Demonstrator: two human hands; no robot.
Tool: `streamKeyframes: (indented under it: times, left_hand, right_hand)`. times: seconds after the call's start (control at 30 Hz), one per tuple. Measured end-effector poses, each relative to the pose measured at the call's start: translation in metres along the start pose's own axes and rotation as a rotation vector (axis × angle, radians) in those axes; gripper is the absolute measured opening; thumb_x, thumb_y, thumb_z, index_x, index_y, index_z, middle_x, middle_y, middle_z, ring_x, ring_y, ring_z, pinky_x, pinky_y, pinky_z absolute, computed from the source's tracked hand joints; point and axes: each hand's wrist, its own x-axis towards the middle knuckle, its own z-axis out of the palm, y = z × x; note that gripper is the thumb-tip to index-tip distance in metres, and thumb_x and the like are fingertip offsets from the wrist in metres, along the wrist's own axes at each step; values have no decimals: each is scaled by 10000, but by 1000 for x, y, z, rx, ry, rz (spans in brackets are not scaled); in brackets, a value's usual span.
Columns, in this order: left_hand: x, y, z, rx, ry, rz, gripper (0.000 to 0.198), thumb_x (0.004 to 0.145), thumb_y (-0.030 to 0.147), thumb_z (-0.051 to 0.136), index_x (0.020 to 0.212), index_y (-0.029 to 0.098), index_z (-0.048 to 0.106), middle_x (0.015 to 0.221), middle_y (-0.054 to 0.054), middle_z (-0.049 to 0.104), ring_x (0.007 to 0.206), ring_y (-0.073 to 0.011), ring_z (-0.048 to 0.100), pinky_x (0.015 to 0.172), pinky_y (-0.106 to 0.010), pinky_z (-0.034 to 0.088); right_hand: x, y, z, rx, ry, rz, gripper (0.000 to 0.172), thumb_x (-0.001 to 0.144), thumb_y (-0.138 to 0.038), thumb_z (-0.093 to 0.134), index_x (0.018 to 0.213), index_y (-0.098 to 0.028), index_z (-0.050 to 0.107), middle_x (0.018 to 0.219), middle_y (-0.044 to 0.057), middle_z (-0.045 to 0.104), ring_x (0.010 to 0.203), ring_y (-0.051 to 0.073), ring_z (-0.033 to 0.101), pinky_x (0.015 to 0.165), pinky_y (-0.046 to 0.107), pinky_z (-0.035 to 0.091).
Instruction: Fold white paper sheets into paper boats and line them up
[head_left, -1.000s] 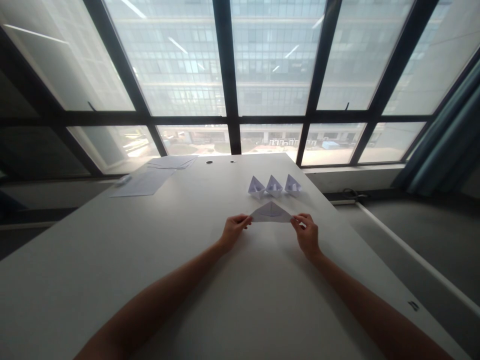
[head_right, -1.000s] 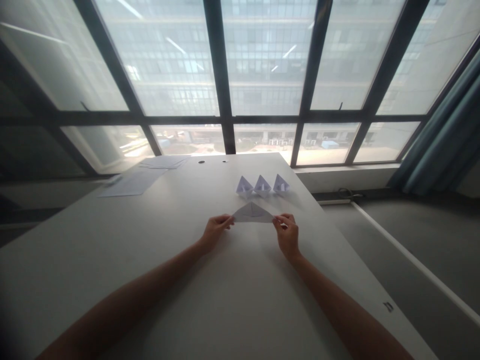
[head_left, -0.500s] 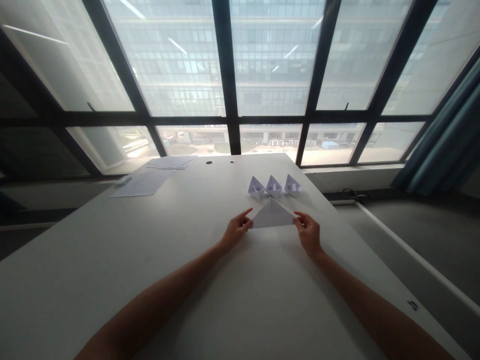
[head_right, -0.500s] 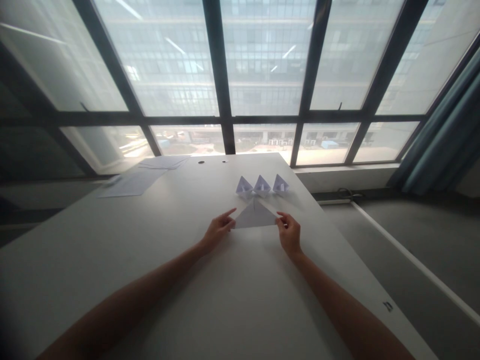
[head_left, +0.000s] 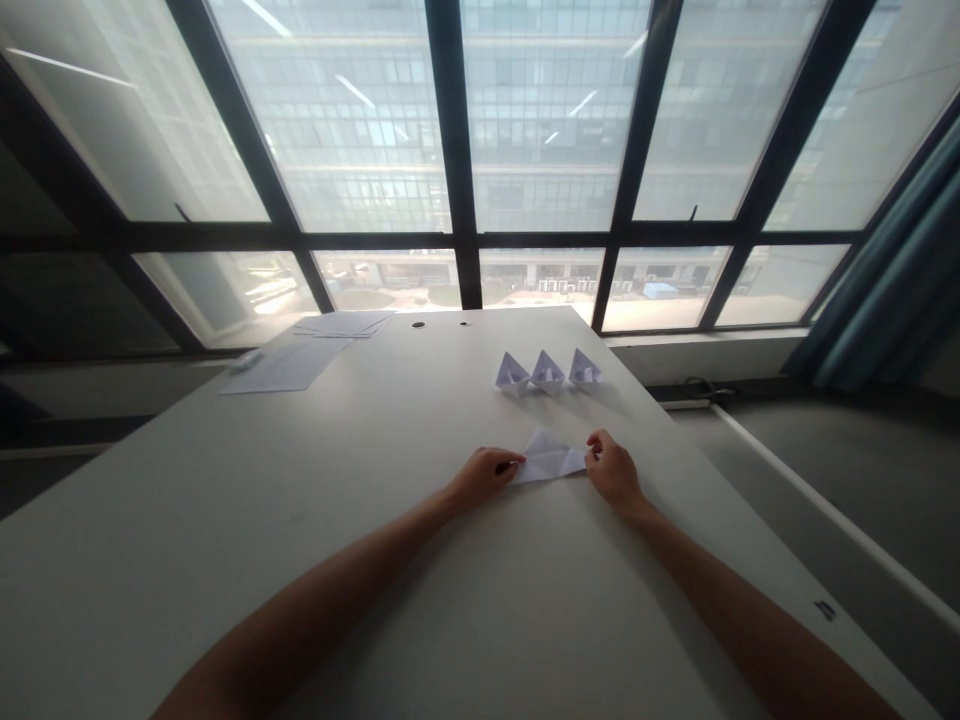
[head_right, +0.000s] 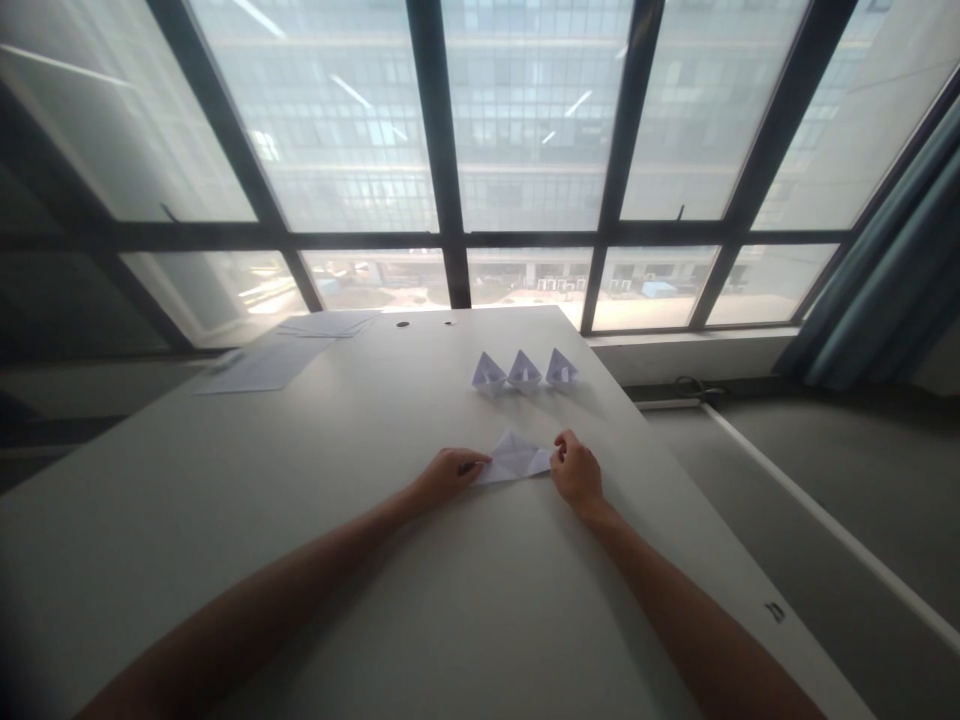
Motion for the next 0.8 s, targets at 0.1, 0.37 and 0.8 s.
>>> streamKeyframes:
  times: [0.1,0.37,0.8]
  left_hand:
    - [-1,0,-2,111,-53,83,271,911,213,537,1075,221,752,941,-36,739,829,-173,649,801,-266,473]
    - [-5,5,-6,247,-89,287,505,899,82,487,1361,268,567,1383,-65,561,1268,-214,513,1094,-359,393]
    - [-8,9,-8,270,-71,251,249,923,243,543,1135,241,674,1426,-58,525,1375,-247,408,1141,-409,344]
  right_hand:
    - [-4,-5,-4,-216,-39,-23,155,852,-151,514,974,-199,598,822,49,658,750,187,609,662,271,374]
    - [-9,-11,-13,-475,-15,-147,94,919,-233,543,906,-178,619,945,89,629,921,220,554,784,299,379]
    - [-44,-46,-4,-331,-161,-269,307,961,-305,451,1150,-153,640,1215,157,606,1133,279,505,989,377,367]
